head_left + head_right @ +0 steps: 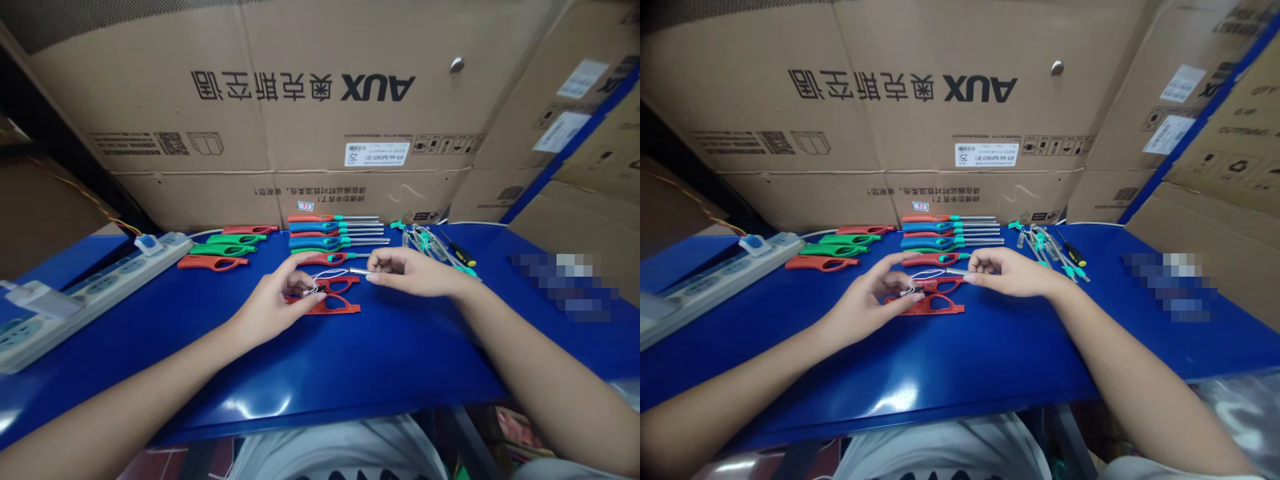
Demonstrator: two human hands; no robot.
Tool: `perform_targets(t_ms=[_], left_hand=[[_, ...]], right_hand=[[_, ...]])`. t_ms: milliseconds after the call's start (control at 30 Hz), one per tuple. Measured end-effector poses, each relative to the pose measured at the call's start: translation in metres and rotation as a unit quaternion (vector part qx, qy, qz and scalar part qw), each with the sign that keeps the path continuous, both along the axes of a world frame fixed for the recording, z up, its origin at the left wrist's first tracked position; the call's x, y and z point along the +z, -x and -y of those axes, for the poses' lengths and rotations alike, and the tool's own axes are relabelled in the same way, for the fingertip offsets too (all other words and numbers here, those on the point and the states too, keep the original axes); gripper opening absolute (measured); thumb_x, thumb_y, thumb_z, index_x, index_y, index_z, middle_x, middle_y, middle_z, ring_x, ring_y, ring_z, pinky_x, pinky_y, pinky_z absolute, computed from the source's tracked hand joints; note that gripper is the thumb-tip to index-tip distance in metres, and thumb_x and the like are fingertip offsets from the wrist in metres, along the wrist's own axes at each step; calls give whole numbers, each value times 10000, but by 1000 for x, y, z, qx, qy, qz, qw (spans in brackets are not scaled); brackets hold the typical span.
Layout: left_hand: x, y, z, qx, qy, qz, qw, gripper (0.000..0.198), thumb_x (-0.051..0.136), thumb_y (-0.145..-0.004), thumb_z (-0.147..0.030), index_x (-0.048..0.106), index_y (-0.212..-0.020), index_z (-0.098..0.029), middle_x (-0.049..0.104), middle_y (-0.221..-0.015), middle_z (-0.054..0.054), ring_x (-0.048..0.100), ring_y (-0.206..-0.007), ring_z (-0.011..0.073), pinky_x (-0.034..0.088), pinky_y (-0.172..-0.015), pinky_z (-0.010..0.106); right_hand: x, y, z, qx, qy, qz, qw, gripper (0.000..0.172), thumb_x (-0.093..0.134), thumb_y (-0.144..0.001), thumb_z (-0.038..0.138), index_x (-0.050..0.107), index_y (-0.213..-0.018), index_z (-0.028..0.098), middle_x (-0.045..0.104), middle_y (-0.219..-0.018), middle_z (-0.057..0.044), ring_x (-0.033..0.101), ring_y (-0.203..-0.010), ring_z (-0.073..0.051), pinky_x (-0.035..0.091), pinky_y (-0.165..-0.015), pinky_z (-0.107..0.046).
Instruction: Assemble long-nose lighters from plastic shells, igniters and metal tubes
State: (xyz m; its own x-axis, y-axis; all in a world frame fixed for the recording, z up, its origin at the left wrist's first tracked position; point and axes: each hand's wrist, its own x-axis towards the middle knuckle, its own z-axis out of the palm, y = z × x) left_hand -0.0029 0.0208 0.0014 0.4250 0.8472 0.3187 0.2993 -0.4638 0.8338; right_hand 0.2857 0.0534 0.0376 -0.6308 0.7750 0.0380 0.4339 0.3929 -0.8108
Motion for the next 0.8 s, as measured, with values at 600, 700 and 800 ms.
perform_targets(t_ms=[600, 700, 800], left_hand=[[8, 2, 11, 32, -188, -97, 977, 487, 658, -911, -194, 538, -1378, -258, 661, -1144, 43, 672, -855, 123, 598, -833, 270], [11, 2, 12, 42, -215, -84, 972, 392, 654, -934, -212, 594, -1320, -244, 648, -1152, 53, 668, -835, 111, 599, -823, 255], [14, 3, 13, 57, -223, -69, 971, 322, 678, -931, -243, 650, -1252, -237, 657, -1114, 49, 671, -846, 117, 602, -804, 244]], right_hand=[[-5, 2, 1, -5, 17, 16, 1000, 419, 631, -881, 588, 586, -888, 172, 536, -693, 27, 462, -619, -109, 391, -605, -252], [-6, 1, 0, 6, 26, 34, 999, 416, 637, -880, 579, 592, -890, 165, 533, -701, 28, 443, -621, -105, 376, -594, -244], [-7, -1, -1, 30, 24, 58, 998, 411, 636, -881, 574, 612, -891, 163, 544, -738, 23, 438, -650, -106, 364, -603, -240]])
